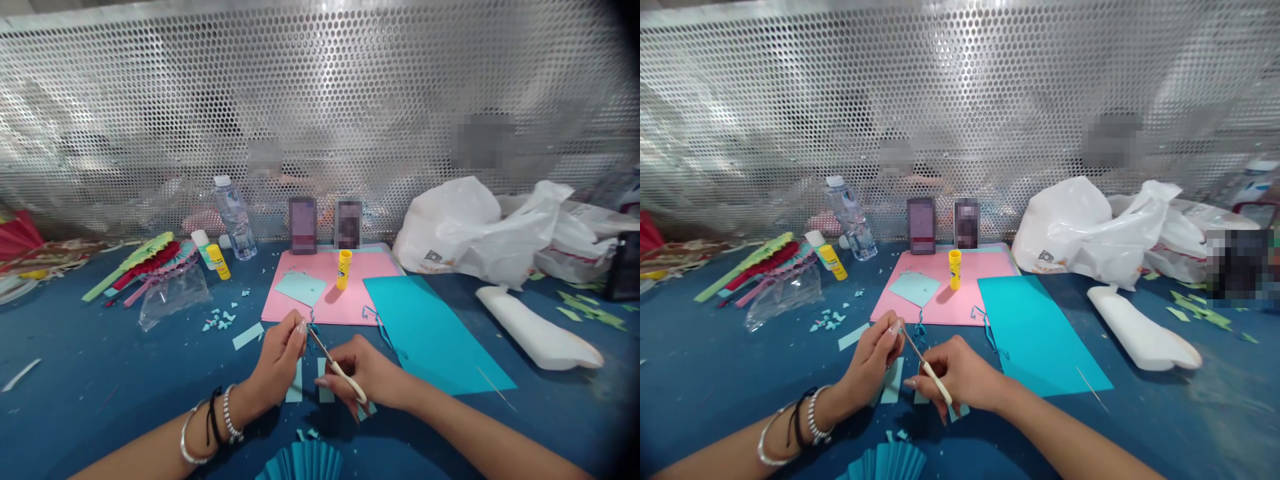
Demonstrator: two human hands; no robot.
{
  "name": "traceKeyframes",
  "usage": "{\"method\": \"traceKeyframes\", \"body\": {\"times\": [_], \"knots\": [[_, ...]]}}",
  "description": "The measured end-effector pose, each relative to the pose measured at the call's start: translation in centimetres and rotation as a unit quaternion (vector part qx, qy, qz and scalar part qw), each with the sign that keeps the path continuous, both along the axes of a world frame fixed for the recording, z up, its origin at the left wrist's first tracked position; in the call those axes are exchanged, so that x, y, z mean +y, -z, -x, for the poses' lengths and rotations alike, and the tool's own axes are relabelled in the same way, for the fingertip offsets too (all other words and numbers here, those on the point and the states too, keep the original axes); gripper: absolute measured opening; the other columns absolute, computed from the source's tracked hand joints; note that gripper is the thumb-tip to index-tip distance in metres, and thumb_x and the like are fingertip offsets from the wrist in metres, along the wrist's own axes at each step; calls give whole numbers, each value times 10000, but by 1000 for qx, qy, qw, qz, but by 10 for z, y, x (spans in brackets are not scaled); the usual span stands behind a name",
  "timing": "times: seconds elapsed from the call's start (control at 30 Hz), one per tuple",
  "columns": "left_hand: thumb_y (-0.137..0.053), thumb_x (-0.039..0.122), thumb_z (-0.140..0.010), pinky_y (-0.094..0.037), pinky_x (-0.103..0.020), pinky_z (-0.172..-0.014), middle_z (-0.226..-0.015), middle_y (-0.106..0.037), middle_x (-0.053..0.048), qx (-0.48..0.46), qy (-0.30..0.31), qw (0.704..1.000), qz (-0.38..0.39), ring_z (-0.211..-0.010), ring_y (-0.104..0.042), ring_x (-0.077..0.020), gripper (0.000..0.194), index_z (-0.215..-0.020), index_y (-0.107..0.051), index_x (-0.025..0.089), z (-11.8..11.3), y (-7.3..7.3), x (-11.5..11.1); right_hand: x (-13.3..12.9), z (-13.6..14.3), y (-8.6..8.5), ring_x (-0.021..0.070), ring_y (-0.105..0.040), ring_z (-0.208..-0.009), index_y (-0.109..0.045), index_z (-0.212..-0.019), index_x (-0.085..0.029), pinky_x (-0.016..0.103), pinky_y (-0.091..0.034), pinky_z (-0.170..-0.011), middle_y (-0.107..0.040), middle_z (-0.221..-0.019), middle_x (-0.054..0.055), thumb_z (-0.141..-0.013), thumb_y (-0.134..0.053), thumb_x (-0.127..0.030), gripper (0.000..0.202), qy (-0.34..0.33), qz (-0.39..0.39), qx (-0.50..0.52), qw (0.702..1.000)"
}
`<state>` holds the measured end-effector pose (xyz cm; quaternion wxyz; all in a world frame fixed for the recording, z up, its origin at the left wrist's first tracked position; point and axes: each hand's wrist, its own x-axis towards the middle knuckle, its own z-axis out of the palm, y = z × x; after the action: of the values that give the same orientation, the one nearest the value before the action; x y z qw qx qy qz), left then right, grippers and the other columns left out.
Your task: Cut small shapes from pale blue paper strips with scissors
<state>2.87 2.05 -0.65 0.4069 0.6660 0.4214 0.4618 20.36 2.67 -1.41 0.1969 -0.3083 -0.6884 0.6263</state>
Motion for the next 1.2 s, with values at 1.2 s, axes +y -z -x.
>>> {"method": "traceKeyframes", "body": {"times": [1.2], "knots": [[-295, 305, -889, -246, -220, -443, -512, -317, 58, -2, -31, 999, 7, -450, -280, -91, 271, -642, -314, 196, -1, 2, 2, -4, 5, -10, 41, -401, -294, -402, -492, -154, 126, -306, -300, -448, -375, -50, -788, -457, -242, 313, 21, -72, -28, 997]]}}
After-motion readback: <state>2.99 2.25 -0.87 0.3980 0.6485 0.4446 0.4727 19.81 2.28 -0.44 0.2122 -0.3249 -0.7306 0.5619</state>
